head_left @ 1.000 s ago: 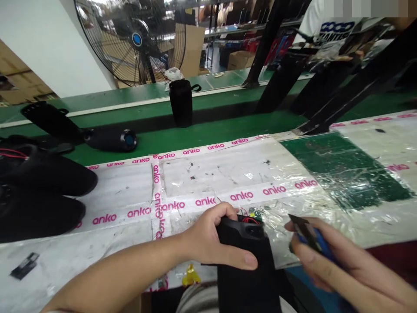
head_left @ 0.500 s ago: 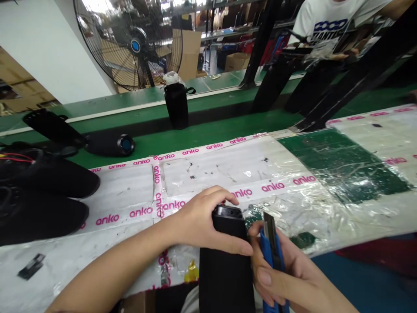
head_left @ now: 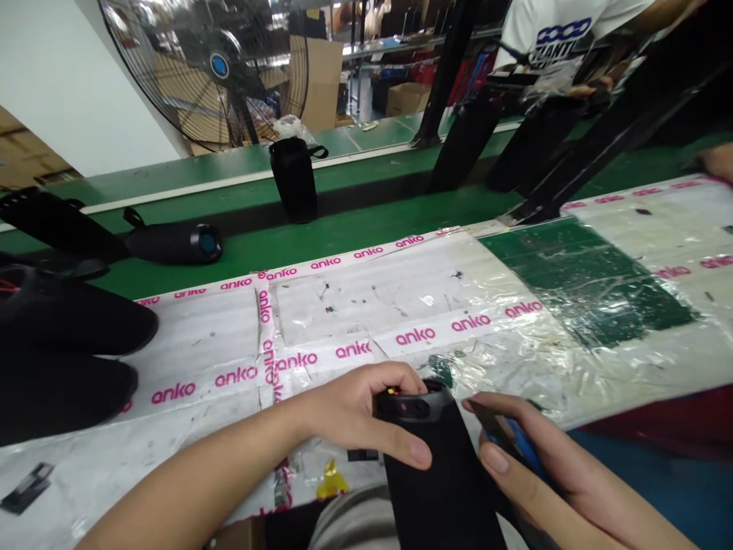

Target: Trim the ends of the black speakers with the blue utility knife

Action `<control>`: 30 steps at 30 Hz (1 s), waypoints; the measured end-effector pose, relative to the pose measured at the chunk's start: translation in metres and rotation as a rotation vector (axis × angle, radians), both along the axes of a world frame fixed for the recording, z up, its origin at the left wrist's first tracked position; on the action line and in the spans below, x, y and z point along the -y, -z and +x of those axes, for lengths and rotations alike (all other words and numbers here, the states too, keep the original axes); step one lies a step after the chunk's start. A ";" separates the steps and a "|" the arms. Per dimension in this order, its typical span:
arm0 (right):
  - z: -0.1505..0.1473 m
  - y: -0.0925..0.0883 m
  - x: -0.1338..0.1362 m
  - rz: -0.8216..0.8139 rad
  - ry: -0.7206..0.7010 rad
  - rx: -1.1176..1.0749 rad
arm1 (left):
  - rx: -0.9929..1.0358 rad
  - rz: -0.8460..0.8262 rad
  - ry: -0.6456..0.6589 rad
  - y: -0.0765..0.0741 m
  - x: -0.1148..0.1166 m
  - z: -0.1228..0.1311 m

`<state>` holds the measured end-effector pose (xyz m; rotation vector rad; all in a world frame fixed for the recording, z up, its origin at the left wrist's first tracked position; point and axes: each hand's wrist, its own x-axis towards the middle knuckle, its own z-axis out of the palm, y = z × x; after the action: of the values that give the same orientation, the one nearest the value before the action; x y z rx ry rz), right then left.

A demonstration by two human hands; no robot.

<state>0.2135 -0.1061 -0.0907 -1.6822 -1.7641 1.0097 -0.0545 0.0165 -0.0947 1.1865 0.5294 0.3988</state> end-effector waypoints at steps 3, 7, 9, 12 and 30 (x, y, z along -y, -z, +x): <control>0.003 -0.012 -0.007 0.075 -0.146 0.206 | 0.022 0.015 0.020 0.000 -0.004 -0.005; -0.012 -0.029 -0.021 0.379 -0.251 0.378 | 0.026 0.023 0.010 0.001 -0.012 -0.012; -0.017 -0.033 -0.026 0.480 -0.306 0.478 | 0.017 0.022 0.020 0.002 -0.013 -0.013; -0.019 -0.036 -0.030 0.545 -0.382 0.614 | 0.000 0.027 0.023 0.003 -0.013 -0.012; -0.018 -0.055 -0.050 0.734 -0.586 0.853 | -0.236 0.360 -0.140 -0.003 0.002 0.008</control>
<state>0.1959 -0.0559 -0.0359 -1.1621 -2.7876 -0.3087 -0.0460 0.0145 -0.0915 1.5594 0.7702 0.4905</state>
